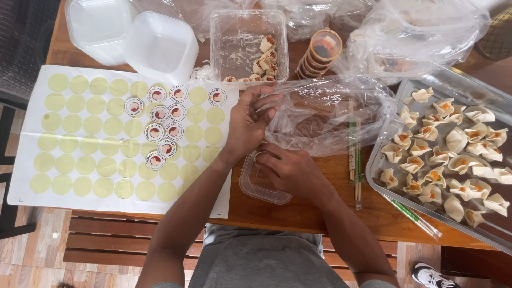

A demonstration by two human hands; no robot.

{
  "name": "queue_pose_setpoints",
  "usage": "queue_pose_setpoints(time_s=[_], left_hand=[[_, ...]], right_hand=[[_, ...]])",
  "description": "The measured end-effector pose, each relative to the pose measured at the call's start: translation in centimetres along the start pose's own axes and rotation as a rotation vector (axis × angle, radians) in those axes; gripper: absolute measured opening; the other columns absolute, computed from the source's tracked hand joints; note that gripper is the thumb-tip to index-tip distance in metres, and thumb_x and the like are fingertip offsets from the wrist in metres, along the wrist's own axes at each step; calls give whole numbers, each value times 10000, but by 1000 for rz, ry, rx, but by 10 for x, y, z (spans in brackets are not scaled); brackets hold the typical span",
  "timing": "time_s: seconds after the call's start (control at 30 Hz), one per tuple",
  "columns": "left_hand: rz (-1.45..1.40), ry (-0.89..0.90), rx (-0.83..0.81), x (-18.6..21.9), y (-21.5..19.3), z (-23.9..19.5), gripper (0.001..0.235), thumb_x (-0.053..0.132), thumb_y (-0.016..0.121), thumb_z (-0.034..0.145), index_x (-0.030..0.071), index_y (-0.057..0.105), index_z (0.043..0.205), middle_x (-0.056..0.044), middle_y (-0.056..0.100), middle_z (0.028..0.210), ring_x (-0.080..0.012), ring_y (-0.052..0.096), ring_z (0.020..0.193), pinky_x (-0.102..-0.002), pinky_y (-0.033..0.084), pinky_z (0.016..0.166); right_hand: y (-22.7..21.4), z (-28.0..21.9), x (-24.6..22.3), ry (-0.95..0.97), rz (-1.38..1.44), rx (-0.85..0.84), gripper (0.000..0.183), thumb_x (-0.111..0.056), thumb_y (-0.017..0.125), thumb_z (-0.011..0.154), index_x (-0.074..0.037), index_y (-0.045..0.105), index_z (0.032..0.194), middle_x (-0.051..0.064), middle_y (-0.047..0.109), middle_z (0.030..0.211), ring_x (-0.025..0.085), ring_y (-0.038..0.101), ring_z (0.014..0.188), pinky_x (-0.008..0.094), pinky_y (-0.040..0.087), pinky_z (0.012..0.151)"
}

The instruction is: The person folds a dumpling and places it into a small plastic container. They add a small cup of sauce, close the container, apply a branded sticker to the lid, and place the sealed container into a plastic bag with chopsticks.

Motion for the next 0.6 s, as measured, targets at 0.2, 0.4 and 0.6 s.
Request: queue_pose_setpoints(time_s=[0.2, 0.4, 0.6], left_hand=[[79, -25, -24, 8, 2, 0, 508, -78, 783, 853, -4, 518, 1280, -199, 557, 1411, -343, 658, 1217, -407, 626, 940], [138, 26, -1, 10, 2, 0, 289, -26, 661, 971, -30, 568, 1245, -197, 654, 1255, -311, 746, 1033, -397, 627, 891], [235, 74, -26, 21, 2, 1, 347, -38, 717, 938, -35, 596, 1263, -191, 675, 1250, -273, 756, 1007, -423, 613, 920]], right_hand=[[8, -5, 5, -27, 6, 3, 124, -233, 690, 977, -166, 676, 1080, 20, 688, 1051, 234, 751, 762, 330, 586, 575], [3, -1, 3, -32, 8, 7, 103, -244, 679, 993, -169, 676, 1063, 14, 693, 1034, 226, 746, 752, 325, 578, 566], [7, 0, 4, -52, 23, 0, 100, -225, 680, 992, -153, 690, 1062, 32, 700, 1000, 221, 746, 727, 316, 584, 553]])
Point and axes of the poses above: each hand's wrist, its own z-axis towards the middle knuckle, its own y-axis out of the palm, x = y × z, the point moved 1 cm from there along z, towards the middle knuckle
